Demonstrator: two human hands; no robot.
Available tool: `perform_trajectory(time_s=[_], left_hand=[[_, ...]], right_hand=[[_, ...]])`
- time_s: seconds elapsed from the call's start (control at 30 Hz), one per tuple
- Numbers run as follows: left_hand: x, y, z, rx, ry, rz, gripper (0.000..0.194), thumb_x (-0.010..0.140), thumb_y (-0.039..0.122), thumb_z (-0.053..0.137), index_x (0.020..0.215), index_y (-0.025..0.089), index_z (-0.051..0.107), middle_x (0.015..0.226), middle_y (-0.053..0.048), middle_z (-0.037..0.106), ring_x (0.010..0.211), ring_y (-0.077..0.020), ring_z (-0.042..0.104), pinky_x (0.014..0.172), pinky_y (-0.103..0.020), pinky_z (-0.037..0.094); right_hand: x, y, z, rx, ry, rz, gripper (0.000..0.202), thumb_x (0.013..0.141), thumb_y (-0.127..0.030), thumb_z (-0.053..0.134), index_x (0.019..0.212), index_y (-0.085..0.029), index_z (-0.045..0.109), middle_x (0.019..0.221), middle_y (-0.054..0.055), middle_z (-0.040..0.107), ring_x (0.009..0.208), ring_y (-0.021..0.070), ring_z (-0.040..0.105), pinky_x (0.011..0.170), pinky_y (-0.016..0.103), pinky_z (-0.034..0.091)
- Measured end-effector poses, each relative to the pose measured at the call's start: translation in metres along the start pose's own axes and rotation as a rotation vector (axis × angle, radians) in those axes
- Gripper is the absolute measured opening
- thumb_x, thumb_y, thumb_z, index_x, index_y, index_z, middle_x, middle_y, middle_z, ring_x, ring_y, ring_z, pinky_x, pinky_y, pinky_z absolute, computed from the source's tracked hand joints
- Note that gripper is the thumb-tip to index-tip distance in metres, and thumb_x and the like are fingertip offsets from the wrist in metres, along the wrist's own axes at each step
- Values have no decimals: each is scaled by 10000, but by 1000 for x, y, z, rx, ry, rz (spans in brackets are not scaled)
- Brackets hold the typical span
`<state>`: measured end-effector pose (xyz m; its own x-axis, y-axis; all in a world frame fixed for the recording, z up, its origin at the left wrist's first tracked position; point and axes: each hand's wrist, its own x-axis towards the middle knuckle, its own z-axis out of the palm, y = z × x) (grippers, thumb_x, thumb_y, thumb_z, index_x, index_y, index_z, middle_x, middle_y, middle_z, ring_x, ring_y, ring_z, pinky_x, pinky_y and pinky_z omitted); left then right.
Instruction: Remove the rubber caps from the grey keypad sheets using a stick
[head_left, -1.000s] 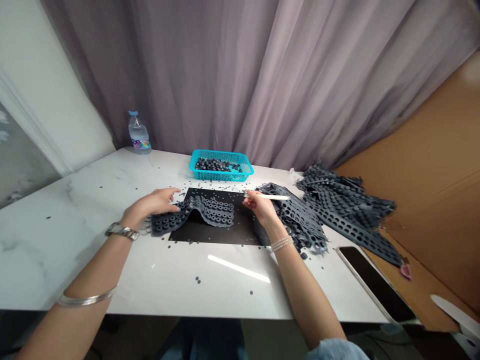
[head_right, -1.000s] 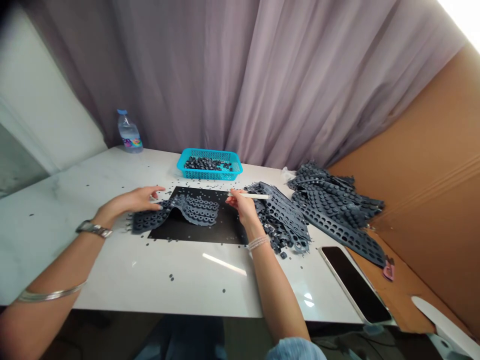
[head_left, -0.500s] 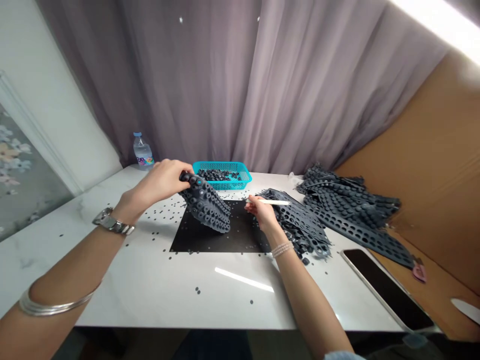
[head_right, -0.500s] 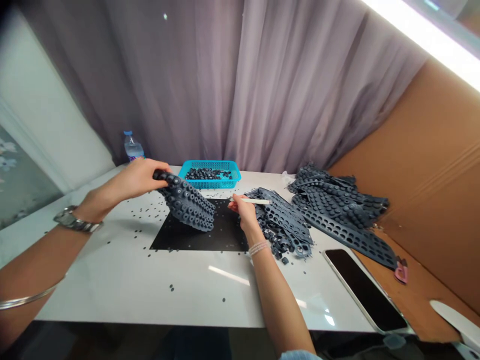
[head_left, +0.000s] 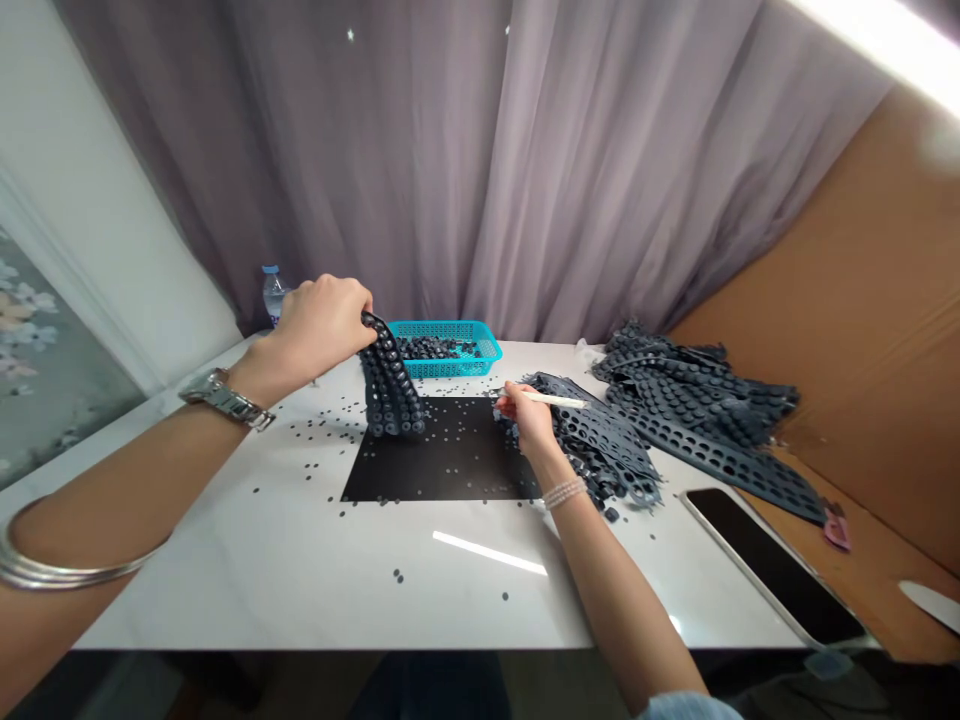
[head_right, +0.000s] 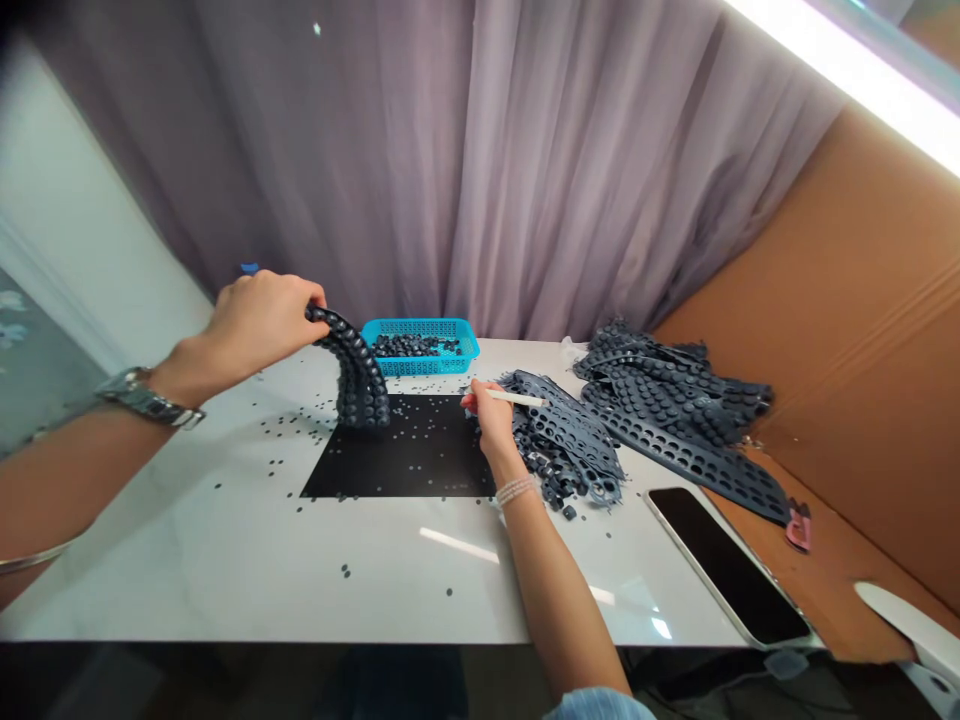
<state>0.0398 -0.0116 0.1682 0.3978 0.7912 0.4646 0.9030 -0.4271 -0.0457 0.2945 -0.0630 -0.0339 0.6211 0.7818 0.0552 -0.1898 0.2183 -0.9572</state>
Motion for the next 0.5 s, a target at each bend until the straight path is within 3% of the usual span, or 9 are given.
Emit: perform_trajectory(time_s=[0.07, 0.13, 0.2, 0.27, 0.4, 0.5], left_hand=[[6, -12, 1, -77, -179, 4, 220, 665, 291, 605, 800, 167, 728, 712, -96, 673, 745, -262, 629, 664, -375, 438], [10, -27, 2, -248, -453, -31, 213, 613, 326, 664, 755, 180, 729, 644, -64, 669, 652, -227, 625, 600, -344, 448], [11, -42, 1, -462, -710, -86, 301, 595, 375, 699, 825, 187, 742, 655, -49, 690, 619, -204, 631, 564, -318, 463], [9, -57, -2, -623, -850, -120, 386, 594, 414, 717, 912, 197, 744, 702, -47, 714, 634, -195, 648, 565, -302, 485], [6, -84, -6, -875, -915, -162, 378, 555, 403, 797, 874, 208, 747, 775, -60, 739, 672, -202, 671, 610, -302, 534], [8, -104, -3, -1028, -781, -221, 364, 577, 397, 815, 855, 181, 721, 852, -83, 746, 708, -195, 676, 651, -301, 553]], right_hand=[[0, 0, -1, -6, -6, 6, 282, 688, -437, 715, 664, -207, 553, 544, -21, 627, 523, 120, 599, 551, 236, 484], [1, 0, -3, -7, -9, 11, 292, 678, -444, 729, 668, -207, 557, 539, -23, 628, 514, 119, 596, 543, 237, 482], [2, 0, -4, -3, -11, 16, 298, 664, -437, 746, 663, -205, 560, 535, -27, 628, 500, 109, 583, 540, 233, 480], [3, 1, -5, -1, -21, 28, 293, 653, -419, 758, 650, -200, 563, 538, -22, 635, 501, 105, 581, 544, 228, 480], [3, 2, -5, -2, -47, 53, 282, 639, -398, 772, 642, -194, 577, 550, -6, 650, 520, 118, 597, 542, 232, 481], [2, 3, -5, -10, -55, 64, 269, 639, -385, 773, 651, -194, 584, 555, -4, 653, 520, 122, 597, 541, 237, 483]])
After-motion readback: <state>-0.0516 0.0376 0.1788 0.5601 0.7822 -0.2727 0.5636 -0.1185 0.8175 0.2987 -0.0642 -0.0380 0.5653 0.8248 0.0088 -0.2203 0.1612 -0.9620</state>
